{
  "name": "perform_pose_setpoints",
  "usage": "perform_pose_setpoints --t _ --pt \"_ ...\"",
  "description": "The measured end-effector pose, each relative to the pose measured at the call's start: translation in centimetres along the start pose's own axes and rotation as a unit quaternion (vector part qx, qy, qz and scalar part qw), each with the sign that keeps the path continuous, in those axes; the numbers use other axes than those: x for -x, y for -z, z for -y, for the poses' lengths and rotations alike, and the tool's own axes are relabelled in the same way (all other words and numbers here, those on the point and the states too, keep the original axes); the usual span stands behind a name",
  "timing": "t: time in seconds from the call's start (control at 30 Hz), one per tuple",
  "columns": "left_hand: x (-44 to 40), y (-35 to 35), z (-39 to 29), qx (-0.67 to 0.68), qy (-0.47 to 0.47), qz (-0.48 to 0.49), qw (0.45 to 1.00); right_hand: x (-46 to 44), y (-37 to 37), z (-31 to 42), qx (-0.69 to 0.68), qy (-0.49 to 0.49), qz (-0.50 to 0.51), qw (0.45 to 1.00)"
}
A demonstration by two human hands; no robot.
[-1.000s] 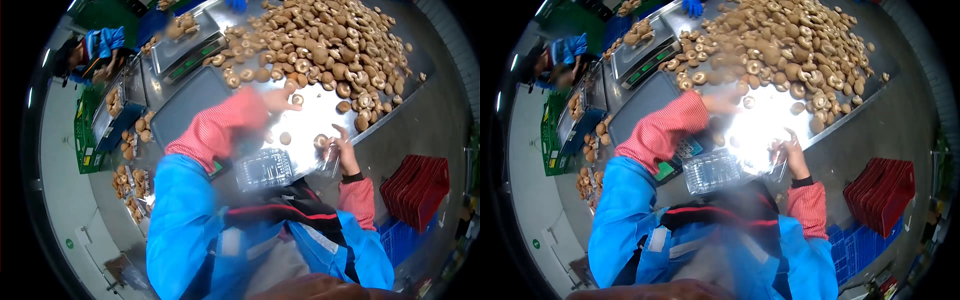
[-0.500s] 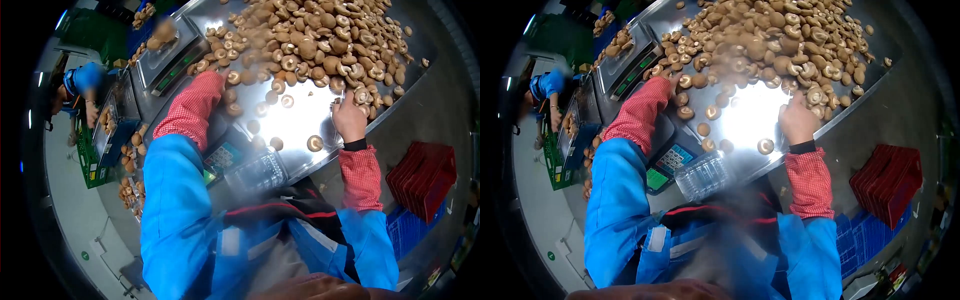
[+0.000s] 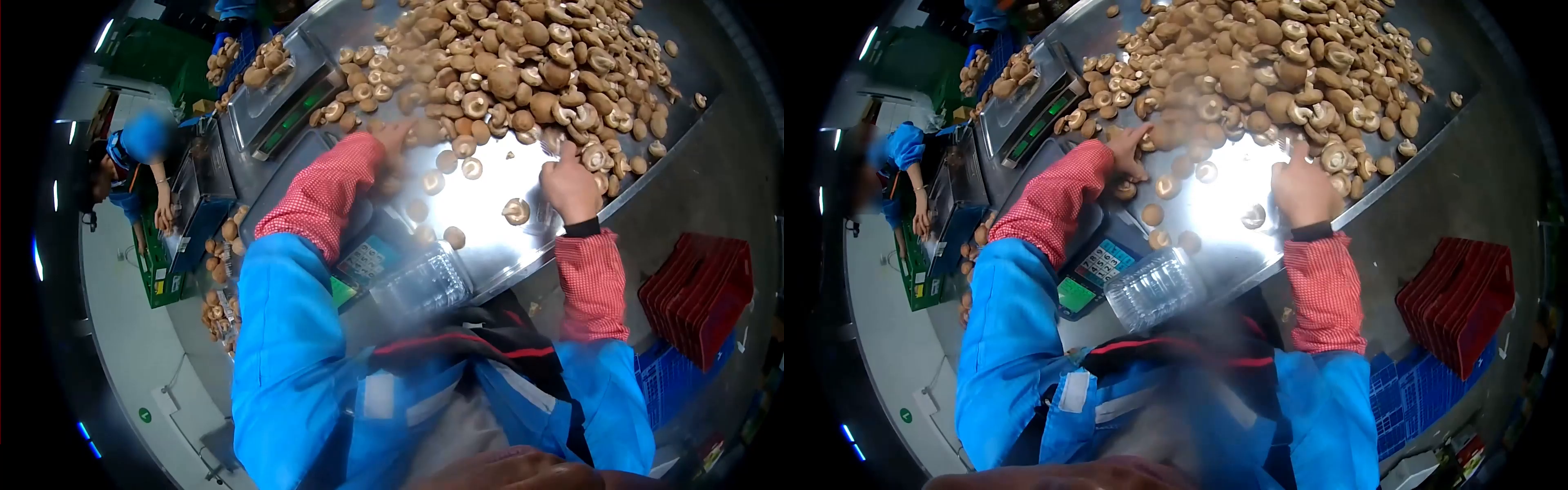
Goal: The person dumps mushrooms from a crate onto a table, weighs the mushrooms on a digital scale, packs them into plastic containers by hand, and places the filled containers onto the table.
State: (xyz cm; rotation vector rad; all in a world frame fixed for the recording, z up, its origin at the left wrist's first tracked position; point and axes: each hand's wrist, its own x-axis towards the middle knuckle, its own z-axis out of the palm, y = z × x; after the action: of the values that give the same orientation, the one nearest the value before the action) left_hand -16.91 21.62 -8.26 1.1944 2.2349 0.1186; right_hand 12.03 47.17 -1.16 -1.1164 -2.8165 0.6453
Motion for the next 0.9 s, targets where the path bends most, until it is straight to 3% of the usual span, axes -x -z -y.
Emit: perform_pose_setpoints --t 0.1,0.27,0.37,0.47,0.6,0.67,0.77,0.83,0.9 --pt "-0.7 -1.4 -1.5 0.016 -0.040 -0.012 0.999 -0.6 -0.7 2.5 0.002 0.058 -0.027 0.998" --pt "0.5 -2.2 -3.4 0.049 -0.038 -0.028 0.998 1.1 3.5 0.3 -0.024 -0.009 -0.005 1.000" --pt "0.9 -1.7 -4.1 0.033 -0.052 -0.051 0.997 3.6 1.0 -2.2 0.034 -0.014 0.017 0.999" --pt "0.5 -1.9 -4.3 0.028 -0.092 -0.075 0.993 4.7 -1.0 0.3 0.005 -0.012 0.049 0.999" --pt "0.7 -2.3 -5.7 -0.013 -0.118 -0.064 0.991 2.8 -5.8 2.4 -0.054 0.010 -0.026 0.998" --pt "-0.3 -3.4 -6.1 0.081 -0.159 -0.031 0.984 1.8 -6.3 3.7 -0.091 0.017 -0.028 0.995" --pt "0.4 -5.2 -9.6 0.284 -0.095 0.034 0.954 0.7 -6.8 4.8 -0.140 -0.001 0.031 0.990" --pt "1.2 -5.8 -12.5 0.224 -0.105 -0.078 0.966 0.1 -7.6 3.8 -0.184 0.011 0.024 0.983" --pt "0.0 -8.0 -12.9 0.323 -0.119 -0.109 0.932 -0.2 -8.7 1.7 -0.243 0.022 0.030 0.969"
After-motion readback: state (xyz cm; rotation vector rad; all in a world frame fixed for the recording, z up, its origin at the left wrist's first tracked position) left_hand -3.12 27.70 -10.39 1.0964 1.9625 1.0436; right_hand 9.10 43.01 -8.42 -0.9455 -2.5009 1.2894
